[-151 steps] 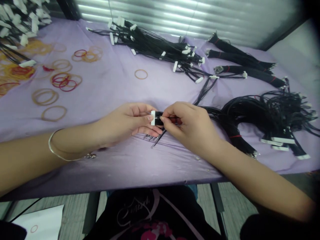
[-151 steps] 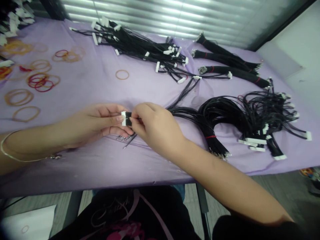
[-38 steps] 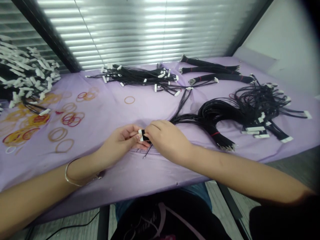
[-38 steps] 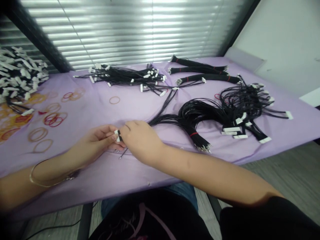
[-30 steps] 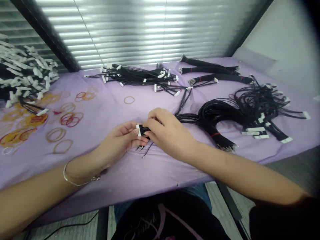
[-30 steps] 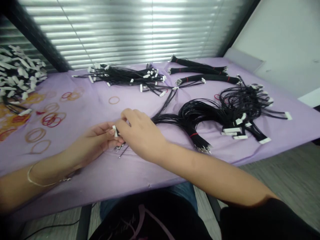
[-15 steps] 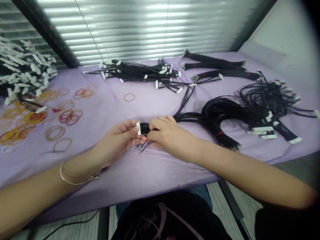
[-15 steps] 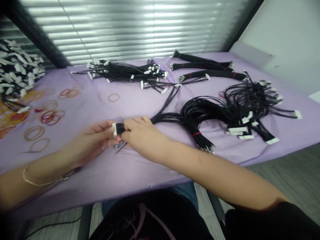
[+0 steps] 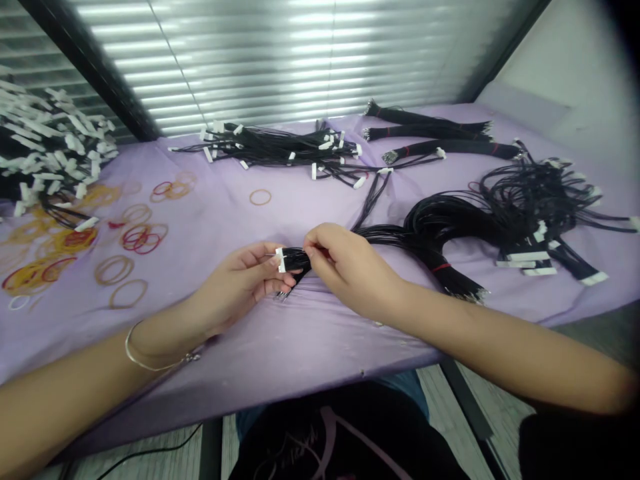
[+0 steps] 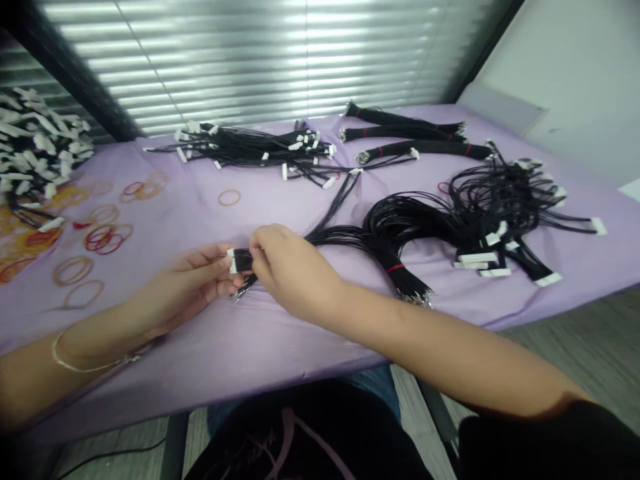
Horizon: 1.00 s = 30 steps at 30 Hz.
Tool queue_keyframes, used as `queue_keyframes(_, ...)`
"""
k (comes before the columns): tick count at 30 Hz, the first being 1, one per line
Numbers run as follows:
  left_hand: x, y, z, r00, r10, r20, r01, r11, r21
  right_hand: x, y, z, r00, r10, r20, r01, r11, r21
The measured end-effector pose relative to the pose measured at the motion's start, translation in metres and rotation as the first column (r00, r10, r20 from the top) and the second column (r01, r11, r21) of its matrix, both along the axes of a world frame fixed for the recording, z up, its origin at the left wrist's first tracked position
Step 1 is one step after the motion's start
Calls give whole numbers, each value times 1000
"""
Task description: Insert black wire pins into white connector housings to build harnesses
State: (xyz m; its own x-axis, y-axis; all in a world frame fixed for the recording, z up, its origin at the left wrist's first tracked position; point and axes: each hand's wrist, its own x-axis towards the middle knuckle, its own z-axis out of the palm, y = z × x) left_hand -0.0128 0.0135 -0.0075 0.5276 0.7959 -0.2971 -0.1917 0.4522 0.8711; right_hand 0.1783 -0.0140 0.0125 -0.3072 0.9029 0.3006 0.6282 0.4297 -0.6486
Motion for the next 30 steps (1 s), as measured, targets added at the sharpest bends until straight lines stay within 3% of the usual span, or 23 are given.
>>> queue_keyframes(6,0,-1,0,999,-31,-18,32,998,48,1,8,-9,999,-27,17,26,999,45)
queue_keyframes(23,0,0,1,1000,-10,-6,10,1000,3,-1,6,-10,991,-29,128,17,995,99)
queue_keyframes(30,-1,0,1,999,-37,5,37,999,27,0,6,-12,994,-14,110,-8,979,203)
